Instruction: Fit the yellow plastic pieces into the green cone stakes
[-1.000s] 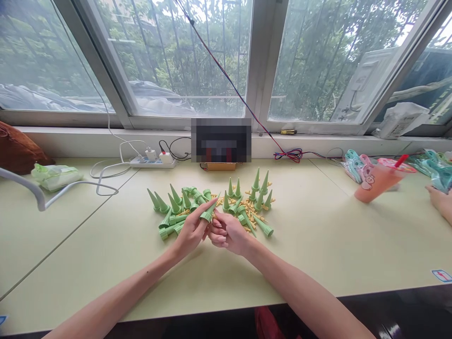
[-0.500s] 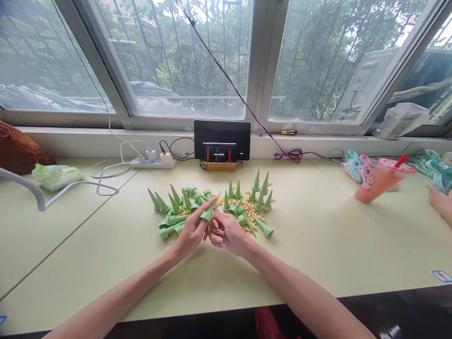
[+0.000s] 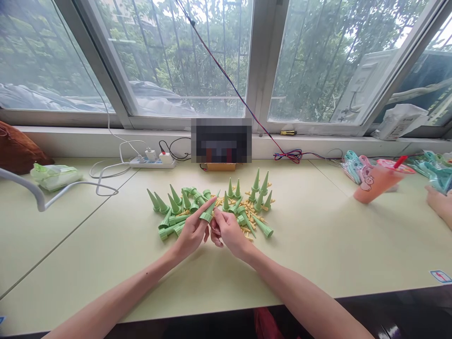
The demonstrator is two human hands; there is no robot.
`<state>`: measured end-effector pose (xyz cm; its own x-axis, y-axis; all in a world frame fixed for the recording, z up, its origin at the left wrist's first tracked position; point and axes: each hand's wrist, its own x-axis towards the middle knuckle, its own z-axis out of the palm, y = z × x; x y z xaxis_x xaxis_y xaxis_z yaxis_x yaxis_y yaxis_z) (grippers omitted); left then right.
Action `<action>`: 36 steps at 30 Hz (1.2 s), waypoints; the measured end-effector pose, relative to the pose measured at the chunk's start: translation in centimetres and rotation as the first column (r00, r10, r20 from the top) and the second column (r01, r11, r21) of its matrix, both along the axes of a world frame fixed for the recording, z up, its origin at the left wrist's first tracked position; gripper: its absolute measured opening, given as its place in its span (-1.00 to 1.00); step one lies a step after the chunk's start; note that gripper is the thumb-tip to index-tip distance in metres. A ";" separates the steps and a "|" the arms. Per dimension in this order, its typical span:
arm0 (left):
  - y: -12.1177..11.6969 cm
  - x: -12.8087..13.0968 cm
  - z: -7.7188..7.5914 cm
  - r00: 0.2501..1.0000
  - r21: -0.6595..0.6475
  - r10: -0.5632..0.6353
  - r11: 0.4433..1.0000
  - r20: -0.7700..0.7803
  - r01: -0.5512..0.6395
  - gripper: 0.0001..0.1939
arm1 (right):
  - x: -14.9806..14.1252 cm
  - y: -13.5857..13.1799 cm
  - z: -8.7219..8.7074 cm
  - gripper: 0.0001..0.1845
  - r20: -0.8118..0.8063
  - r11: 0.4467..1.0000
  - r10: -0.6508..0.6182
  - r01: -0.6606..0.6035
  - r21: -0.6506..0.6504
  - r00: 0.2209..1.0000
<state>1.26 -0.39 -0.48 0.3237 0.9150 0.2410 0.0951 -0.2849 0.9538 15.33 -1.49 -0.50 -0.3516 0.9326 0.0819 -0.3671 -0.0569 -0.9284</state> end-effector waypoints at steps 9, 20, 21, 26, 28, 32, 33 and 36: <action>-0.3 0.0 -0.1 1.000 -0.044 0.009 0.999 -0.016 -0.009 -0.35 | -0.1 -0.2 -0.3 -0.49 0.211 0.977 -0.178 0.147 0.152 0.961; -0.3 0.2 -0.2 1.000 -0.035 -0.001 0.999 0.008 0.001 -0.38 | 0.5 0.3 -1.0 -0.61 0.377 0.807 -0.476 0.224 0.547 0.794; -0.3 0.2 -0.2 1.000 -0.032 -0.002 0.999 0.014 0.002 -0.39 | 0.5 0.4 -1.0 -0.62 0.376 0.789 -0.493 0.221 0.573 0.785; -0.3 0.4 -0.1 1.000 0.006 0.016 1.000 0.012 -0.016 -0.41 | 0.8 0.7 -1.0 -0.62 0.383 0.727 -0.547 0.196 0.658 0.744; -0.4 0.4 0.0 1.000 0.019 0.027 0.999 0.003 -0.027 -0.40 | 0.9 0.7 -1.0 -0.62 0.389 0.710 -0.564 0.187 0.679 0.728; -0.4 0.3 0.2 0.999 0.026 0.042 0.999 -0.027 -0.042 -0.37 | 0.8 0.6 -1.2 -0.61 0.394 0.718 -0.564 0.195 0.668 0.726; -0.4 0.3 0.2 0.998 0.023 0.046 0.999 -0.037 -0.046 -0.36 | 0.7 0.6 -1.3 -0.61 0.392 0.727 -0.557 0.202 0.656 0.732; -0.4 0.2 0.3 0.997 0.012 0.056 0.998 -0.060 -0.056 -0.34 | 0.6 0.5 -1.4 -0.61 0.376 0.754 -0.531 0.221 0.619 0.759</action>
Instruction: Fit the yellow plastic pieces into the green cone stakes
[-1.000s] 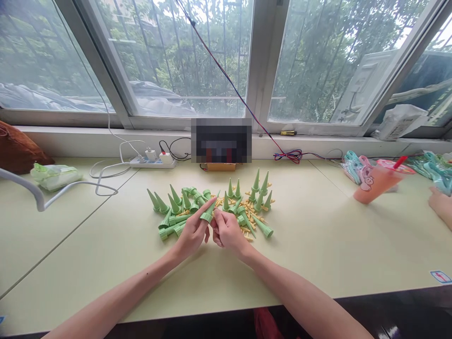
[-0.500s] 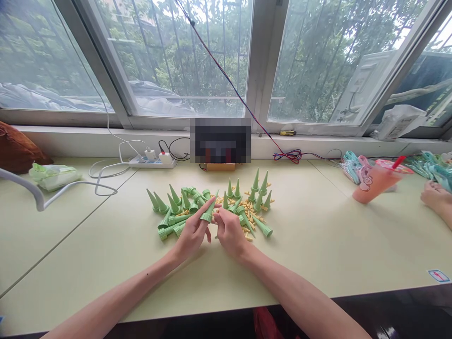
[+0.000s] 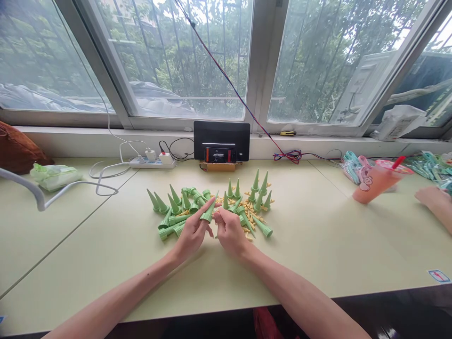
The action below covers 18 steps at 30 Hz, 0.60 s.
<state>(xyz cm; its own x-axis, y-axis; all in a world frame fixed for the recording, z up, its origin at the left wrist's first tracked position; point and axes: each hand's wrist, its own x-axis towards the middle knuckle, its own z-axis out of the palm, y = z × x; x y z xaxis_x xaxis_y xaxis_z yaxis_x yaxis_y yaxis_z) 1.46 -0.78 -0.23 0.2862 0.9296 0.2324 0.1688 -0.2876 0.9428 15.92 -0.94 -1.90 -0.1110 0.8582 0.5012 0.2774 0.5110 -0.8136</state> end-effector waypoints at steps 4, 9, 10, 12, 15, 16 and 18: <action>0.0 -0.1 0.0 1.000 0.000 0.015 1.000 -0.022 -0.015 -0.35 | -0.1 -0.2 0.3 -0.59 -0.065 0.995 0.036 -0.042 -0.092 0.997; 0.0 -0.2 -0.1 0.999 0.001 0.009 1.000 -0.047 -0.009 -0.35 | -0.3 -0.6 1.0 -0.54 -0.177 0.955 0.080 -0.126 -0.270 0.981; 0.0 -0.2 -0.1 0.999 0.000 0.007 1.000 -0.048 -0.007 -0.35 | -0.3 -0.6 1.1 -0.53 -0.207 0.943 0.090 -0.150 -0.297 0.974; 0.1 -0.3 -0.1 0.999 0.000 0.005 1.000 -0.047 -0.005 -0.35 | -0.3 -0.6 1.2 -0.51 -0.277 0.915 0.115 -0.210 -0.344 0.954; 0.2 -0.3 -0.2 0.999 0.009 -0.004 1.000 -0.049 0.004 -0.36 | -0.3 -0.4 1.0 -0.48 -0.382 0.868 0.159 -0.313 -0.385 0.910; 0.2 -0.3 -0.2 0.999 0.013 -0.007 1.000 -0.050 0.008 -0.36 | -0.3 -0.4 1.0 -0.47 -0.413 0.855 0.170 -0.342 -0.390 0.895; 0.3 -0.3 -0.3 0.999 0.021 -0.011 1.000 -0.049 0.012 -0.37 | -0.3 -0.2 0.9 -0.45 -0.464 0.833 0.184 -0.388 -0.395 0.867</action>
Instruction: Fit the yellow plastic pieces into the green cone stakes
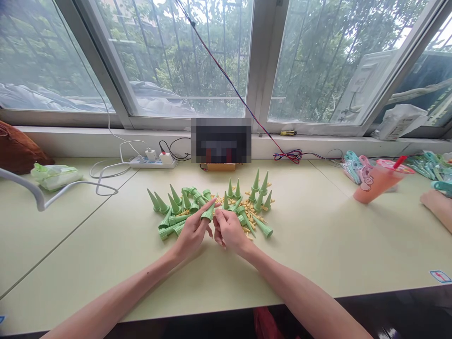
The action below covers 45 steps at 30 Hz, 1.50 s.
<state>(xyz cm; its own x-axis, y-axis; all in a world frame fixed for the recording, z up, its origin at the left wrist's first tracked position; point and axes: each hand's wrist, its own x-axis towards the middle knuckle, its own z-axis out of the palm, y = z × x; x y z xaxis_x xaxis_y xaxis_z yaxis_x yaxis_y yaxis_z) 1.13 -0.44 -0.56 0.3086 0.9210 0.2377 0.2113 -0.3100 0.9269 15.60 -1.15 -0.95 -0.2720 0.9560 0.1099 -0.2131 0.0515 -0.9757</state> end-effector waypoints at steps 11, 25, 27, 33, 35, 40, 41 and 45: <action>-0.1 0.2 0.2 1.000 0.019 -0.004 1.000 0.030 0.003 -0.35 | 0.6 0.2 0.9 -0.48 -0.205 0.942 0.163 -0.214 -0.258 0.965; 0.1 0.0 0.0 0.997 0.090 -0.069 0.994 0.019 0.067 -0.42 | 1.9 1.4 0.7 -0.58 -0.527 0.673 0.311 -0.575 -0.465 0.791; 0.1 0.0 0.1 0.997 0.092 -0.072 0.993 0.016 0.070 -0.42 | 1.8 1.3 0.8 -0.58 -0.519 0.683 0.311 -0.567 -0.461 0.796; 0.0 0.1 0.2 0.998 0.083 -0.066 0.995 0.022 0.064 -0.46 | 1.6 0.8 1.1 -0.56 -0.454 0.721 0.292 -0.506 -0.474 0.842; 0.0 0.1 0.3 0.998 0.088 -0.063 0.994 0.023 0.061 -0.48 | 1.5 0.7 1.2 -0.57 -0.451 0.733 0.297 -0.504 -0.457 0.842; -0.1 0.2 0.4 0.997 0.080 -0.066 0.995 0.036 0.063 -0.47 | 1.2 0.5 1.1 -0.57 -0.433 0.767 0.307 -0.490 -0.415 0.847; -0.2 0.2 0.5 0.997 0.077 -0.066 0.995 0.037 0.063 -0.48 | 1.1 0.5 1.1 -0.56 -0.419 0.775 0.305 -0.478 -0.412 0.855; -0.3 0.3 0.8 0.997 0.067 -0.065 0.996 0.034 0.062 -0.48 | 1.0 0.4 0.9 -0.53 -0.380 0.804 0.299 -0.446 -0.394 0.875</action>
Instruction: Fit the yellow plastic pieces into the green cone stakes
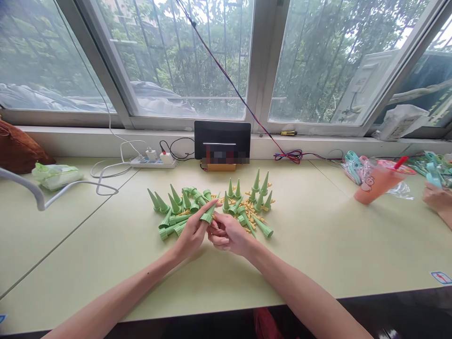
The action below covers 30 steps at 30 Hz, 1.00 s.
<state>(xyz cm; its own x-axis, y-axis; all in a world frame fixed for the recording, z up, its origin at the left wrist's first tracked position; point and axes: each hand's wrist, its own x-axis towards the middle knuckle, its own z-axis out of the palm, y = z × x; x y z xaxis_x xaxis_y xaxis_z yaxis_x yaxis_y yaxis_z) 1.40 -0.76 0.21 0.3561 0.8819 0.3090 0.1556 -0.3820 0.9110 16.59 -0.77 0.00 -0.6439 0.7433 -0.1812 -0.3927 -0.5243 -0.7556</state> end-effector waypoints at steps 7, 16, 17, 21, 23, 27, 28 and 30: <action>-0.1 0.0 0.1 1.000 -0.008 0.004 1.000 -0.004 -0.004 -0.46 | -0.3 -0.3 0.2 -0.49 0.025 0.998 -0.047 0.046 0.050 0.999; 0.1 -0.1 -0.4 1.000 0.014 0.026 1.000 -0.006 -0.025 -0.47 | -0.5 -0.5 0.3 -0.46 0.052 0.993 -0.080 0.075 0.088 0.995; 0.1 -0.1 -0.4 1.000 0.016 0.024 1.000 -0.002 -0.024 -0.47 | -0.5 -0.6 0.3 -0.45 0.049 0.993 -0.086 0.081 0.090 0.995; 0.1 -0.1 -0.3 1.000 -0.010 0.011 1.000 0.008 -0.011 -0.45 | -0.7 -0.6 0.4 -0.44 0.045 0.991 -0.102 0.098 0.092 0.994; 0.1 -0.1 -0.3 1.000 -0.022 0.005 1.000 0.010 -0.005 -0.43 | -0.7 -0.6 0.4 -0.43 0.047 0.989 -0.113 0.108 0.098 0.992; 0.2 -0.2 -0.5 1.000 -0.021 0.000 1.000 0.013 0.000 -0.39 | -0.8 -0.6 0.3 -0.40 0.080 0.984 -0.142 0.132 0.119 0.987; 0.2 -0.2 -0.5 1.000 -0.017 -0.002 1.000 0.016 0.003 -0.38 | -0.8 -0.6 0.3 -0.40 0.087 0.983 -0.148 0.136 0.124 0.985; 0.2 -0.2 -0.5 1.000 -0.016 -0.008 1.000 0.022 0.008 -0.38 | -0.8 -0.6 0.2 -0.40 0.093 0.981 -0.156 0.142 0.135 0.983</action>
<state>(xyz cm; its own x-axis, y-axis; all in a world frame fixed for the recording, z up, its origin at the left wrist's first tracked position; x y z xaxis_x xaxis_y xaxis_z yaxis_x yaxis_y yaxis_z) 1.25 -0.58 -0.29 0.3563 0.8842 0.3021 0.1329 -0.3680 0.9203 15.84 -1.39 0.24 -0.5072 0.8507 -0.1384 -0.3764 -0.3631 -0.8524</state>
